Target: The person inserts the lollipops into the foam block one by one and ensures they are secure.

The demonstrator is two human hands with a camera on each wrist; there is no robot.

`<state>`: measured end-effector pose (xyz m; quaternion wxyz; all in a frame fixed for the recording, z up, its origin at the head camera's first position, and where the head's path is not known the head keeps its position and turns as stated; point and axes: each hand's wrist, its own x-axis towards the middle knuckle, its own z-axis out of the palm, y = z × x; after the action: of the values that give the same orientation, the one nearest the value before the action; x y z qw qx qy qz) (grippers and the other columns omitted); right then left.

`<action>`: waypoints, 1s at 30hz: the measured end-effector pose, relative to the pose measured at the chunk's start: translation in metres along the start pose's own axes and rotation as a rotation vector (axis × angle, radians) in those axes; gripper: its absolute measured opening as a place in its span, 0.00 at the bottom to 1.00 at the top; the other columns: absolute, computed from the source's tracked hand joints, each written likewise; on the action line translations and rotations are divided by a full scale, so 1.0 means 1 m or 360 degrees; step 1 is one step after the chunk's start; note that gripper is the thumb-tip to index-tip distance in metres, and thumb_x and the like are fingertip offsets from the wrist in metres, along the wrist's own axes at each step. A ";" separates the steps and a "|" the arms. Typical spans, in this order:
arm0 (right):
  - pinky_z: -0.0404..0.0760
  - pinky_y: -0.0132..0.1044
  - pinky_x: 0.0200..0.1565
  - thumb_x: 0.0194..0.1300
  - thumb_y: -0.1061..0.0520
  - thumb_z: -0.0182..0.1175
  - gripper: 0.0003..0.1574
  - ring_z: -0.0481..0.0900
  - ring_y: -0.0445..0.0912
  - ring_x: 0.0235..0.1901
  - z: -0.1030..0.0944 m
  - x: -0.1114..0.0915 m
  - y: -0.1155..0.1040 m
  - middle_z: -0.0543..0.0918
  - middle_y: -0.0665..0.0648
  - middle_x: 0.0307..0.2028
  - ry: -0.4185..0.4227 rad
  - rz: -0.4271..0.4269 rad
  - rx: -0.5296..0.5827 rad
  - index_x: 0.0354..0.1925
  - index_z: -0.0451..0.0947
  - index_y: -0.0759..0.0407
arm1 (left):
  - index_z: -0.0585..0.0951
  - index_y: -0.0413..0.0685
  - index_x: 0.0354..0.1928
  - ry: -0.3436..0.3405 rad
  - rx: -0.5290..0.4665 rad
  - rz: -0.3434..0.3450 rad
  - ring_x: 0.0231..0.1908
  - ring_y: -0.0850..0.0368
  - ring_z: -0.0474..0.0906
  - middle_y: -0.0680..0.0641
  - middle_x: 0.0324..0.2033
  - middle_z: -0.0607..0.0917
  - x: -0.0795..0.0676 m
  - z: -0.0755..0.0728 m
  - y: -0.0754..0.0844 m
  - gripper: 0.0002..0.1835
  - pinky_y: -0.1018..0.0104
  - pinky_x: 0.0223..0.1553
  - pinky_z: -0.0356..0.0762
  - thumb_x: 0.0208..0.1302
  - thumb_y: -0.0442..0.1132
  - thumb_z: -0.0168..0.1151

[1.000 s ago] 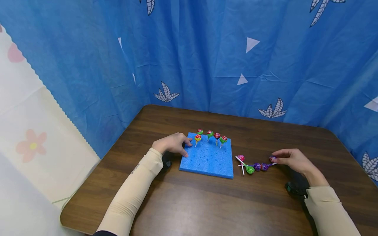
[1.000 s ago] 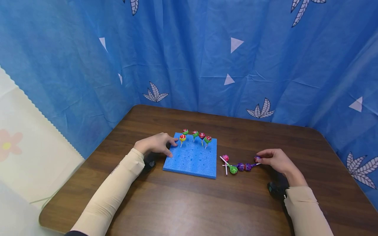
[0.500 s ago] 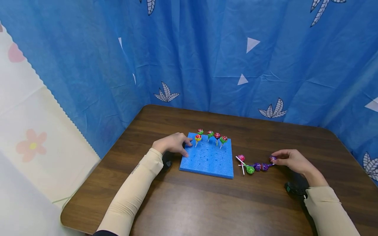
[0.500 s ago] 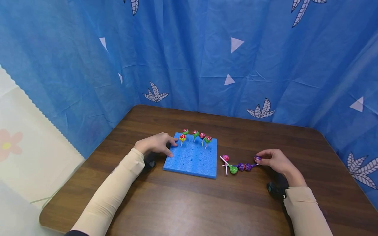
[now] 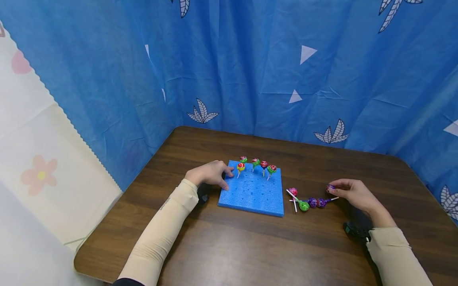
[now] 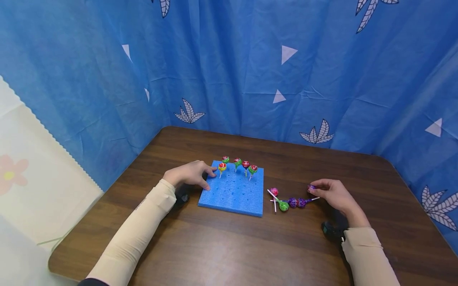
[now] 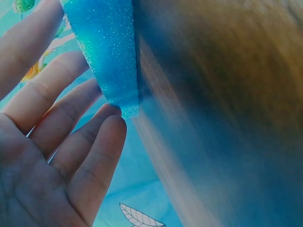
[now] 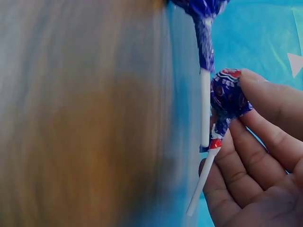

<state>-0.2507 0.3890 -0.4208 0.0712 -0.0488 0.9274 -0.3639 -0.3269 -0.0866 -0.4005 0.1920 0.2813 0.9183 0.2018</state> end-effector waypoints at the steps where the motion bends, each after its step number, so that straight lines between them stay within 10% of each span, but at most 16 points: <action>1: 0.82 0.32 0.43 0.72 0.48 0.61 0.28 0.80 0.42 0.41 0.001 0.000 -0.001 0.84 0.67 0.51 0.0013 -0.0001 0.0004 0.58 0.78 0.70 | 0.82 0.46 0.61 0.0002 0.0002 0.0001 0.75 0.48 0.62 0.49 0.71 0.72 0.000 0.000 0.000 0.28 0.54 0.71 0.67 0.58 0.45 0.75; 8: 0.79 0.58 0.55 0.72 0.45 0.59 0.31 0.77 0.55 0.53 0.006 0.003 -0.006 0.84 0.69 0.53 0.0098 0.0012 0.0035 0.59 0.77 0.68 | 0.82 0.47 0.61 0.0001 0.0029 0.0014 0.74 0.48 0.62 0.48 0.71 0.72 0.001 0.000 0.001 0.28 0.54 0.71 0.67 0.58 0.45 0.75; 17: 0.80 0.56 0.58 0.73 0.43 0.58 0.33 0.80 0.42 0.50 0.008 0.005 -0.015 0.84 0.67 0.54 0.0102 -0.0020 0.0070 0.62 0.75 0.67 | 0.82 0.47 0.61 0.0004 0.0017 -0.0002 0.74 0.48 0.62 0.49 0.71 0.72 0.001 0.000 0.000 0.28 0.54 0.71 0.67 0.58 0.45 0.75; 24: 0.74 0.64 0.61 0.73 0.44 0.58 0.33 0.75 0.63 0.58 0.014 0.009 -0.021 0.81 0.71 0.57 0.0103 0.0000 0.0141 0.62 0.75 0.68 | 0.82 0.47 0.61 0.0010 0.0012 -0.0012 0.75 0.49 0.62 0.49 0.71 0.72 0.000 0.001 0.001 0.28 0.55 0.71 0.67 0.58 0.45 0.75; 30: 0.75 0.61 0.60 0.73 0.43 0.58 0.33 0.74 0.61 0.58 0.017 0.013 -0.026 0.80 0.71 0.58 0.0118 -0.0001 0.0150 0.62 0.74 0.67 | 0.81 0.47 0.61 0.0001 0.0018 -0.0013 0.75 0.48 0.62 0.49 0.71 0.71 0.000 0.001 0.001 0.28 0.54 0.72 0.66 0.58 0.45 0.74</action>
<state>-0.2598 0.3568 -0.4161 0.0388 -0.0320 0.9112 -0.4088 -0.3256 -0.0857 -0.4001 0.1911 0.2784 0.9206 0.1959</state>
